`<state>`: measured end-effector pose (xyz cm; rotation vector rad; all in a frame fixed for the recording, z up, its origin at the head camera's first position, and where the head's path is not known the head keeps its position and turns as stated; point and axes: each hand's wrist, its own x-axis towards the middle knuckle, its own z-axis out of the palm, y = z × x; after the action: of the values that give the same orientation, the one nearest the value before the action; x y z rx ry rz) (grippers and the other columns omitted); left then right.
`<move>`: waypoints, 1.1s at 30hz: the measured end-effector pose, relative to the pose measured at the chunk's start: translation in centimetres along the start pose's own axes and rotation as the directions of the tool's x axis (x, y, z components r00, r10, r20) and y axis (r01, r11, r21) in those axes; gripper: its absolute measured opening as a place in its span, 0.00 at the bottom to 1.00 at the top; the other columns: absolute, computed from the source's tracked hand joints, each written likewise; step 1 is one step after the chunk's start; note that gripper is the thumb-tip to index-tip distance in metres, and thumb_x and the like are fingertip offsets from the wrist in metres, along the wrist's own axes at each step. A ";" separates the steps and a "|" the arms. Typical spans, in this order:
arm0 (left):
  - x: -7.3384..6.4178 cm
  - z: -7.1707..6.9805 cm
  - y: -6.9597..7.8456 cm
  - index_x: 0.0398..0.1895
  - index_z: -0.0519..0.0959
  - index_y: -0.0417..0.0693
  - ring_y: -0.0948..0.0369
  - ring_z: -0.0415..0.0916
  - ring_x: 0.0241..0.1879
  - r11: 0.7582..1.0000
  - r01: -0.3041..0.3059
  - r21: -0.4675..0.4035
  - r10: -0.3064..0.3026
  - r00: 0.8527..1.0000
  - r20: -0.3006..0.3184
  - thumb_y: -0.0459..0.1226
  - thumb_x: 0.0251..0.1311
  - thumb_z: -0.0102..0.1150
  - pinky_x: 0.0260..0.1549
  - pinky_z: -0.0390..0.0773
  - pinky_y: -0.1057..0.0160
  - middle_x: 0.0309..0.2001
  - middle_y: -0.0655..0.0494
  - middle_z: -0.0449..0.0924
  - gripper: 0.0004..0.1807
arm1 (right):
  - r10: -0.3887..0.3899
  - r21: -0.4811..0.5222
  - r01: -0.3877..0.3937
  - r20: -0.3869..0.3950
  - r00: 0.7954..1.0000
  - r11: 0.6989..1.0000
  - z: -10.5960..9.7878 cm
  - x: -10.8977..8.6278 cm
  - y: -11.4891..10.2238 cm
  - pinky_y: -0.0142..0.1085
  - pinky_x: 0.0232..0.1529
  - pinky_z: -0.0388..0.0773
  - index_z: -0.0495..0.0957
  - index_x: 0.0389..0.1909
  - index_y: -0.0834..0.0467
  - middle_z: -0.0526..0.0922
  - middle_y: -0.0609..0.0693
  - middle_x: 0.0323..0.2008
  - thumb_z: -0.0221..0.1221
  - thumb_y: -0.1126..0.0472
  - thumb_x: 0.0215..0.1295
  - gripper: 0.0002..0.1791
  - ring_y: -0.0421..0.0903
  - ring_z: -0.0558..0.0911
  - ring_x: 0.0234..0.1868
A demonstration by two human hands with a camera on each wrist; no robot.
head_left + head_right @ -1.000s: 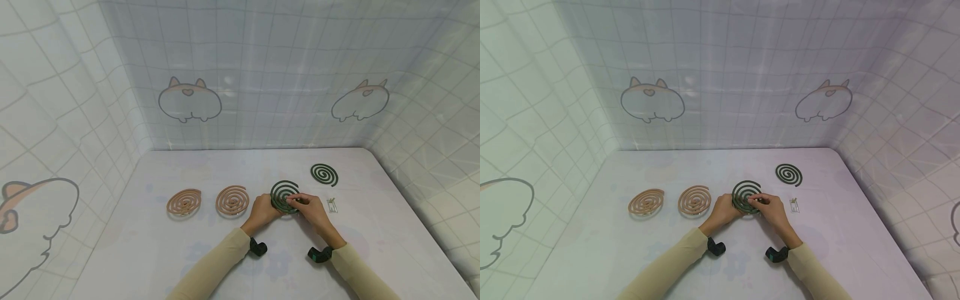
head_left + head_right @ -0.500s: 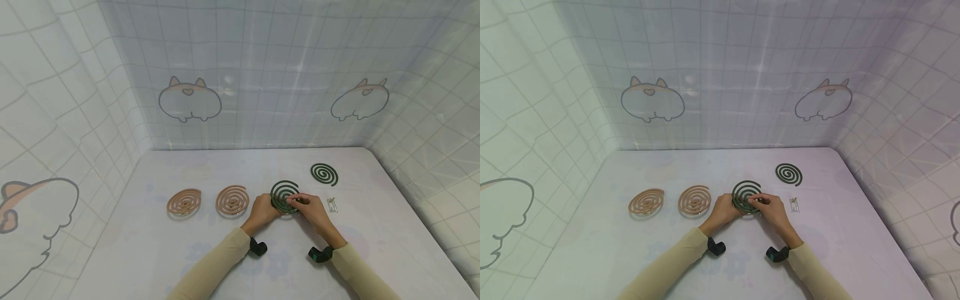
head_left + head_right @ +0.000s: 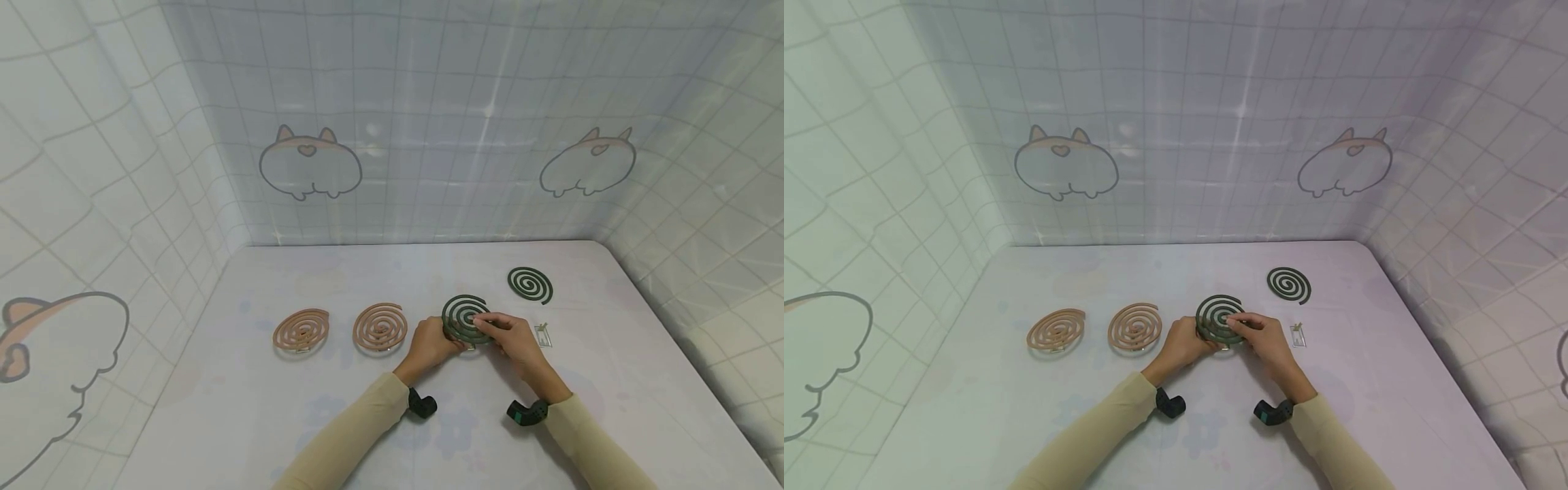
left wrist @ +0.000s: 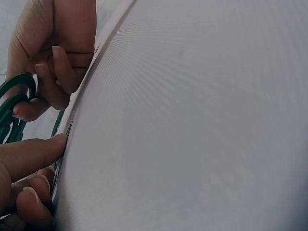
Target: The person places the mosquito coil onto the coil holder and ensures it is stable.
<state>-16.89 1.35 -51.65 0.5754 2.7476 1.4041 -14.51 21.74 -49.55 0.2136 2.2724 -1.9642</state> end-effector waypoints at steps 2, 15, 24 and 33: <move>0.0 0.0 0.1 0.18 0.77 0.51 0.69 0.67 0.16 1.000 0.005 -0.006 -0.005 1.000 0.003 0.41 0.48 0.83 0.19 0.68 0.70 0.15 0.65 0.72 0.19 | -0.002 0.025 0.002 0.000 1.000 1.000 0.0 0.0 0.0 0.32 0.24 0.65 0.86 0.53 0.58 0.87 0.46 0.37 0.72 0.48 0.63 0.23 0.40 0.66 0.22; 0.0 0.0 0.2 0.18 0.77 0.50 0.68 0.68 0.17 1.000 0.017 0.013 -0.017 1.000 -0.007 0.42 0.47 0.83 0.19 0.69 0.70 0.16 0.65 0.73 0.19 | -0.008 -0.003 0.008 0.010 1.000 1.000 0.3 0.3 0.4 0.32 0.22 0.63 0.88 0.51 0.56 0.85 0.44 0.35 0.74 0.47 0.60 0.23 0.40 0.64 0.20; -0.1 0.0 0.2 0.22 0.80 0.49 0.68 0.69 0.18 0.999 0.018 0.026 -0.017 1.000 -0.007 0.42 0.47 0.83 0.21 0.70 0.69 0.18 0.64 0.75 0.17 | -0.037 -0.047 0.037 0.015 0.999 0.998 0.5 0.3 0.4 0.31 0.19 0.62 0.88 0.49 0.56 0.87 0.47 0.37 0.73 0.49 0.61 0.20 0.40 0.62 0.18; -0.1 0.0 0.3 0.22 0.80 0.49 0.68 0.69 0.19 1.000 0.019 0.024 -0.019 1.000 0.001 0.42 0.47 0.83 0.21 0.70 0.69 0.18 0.64 0.75 0.17 | -0.045 -0.069 0.045 0.007 0.999 0.997 0.7 0.4 0.5 0.31 0.18 0.61 0.88 0.47 0.56 0.85 0.48 0.33 0.73 0.49 0.62 0.18 0.40 0.61 0.16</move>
<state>-16.70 1.47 -51.41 0.5496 2.7650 1.3693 -14.75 21.17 -50.22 0.1515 2.3572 -1.9008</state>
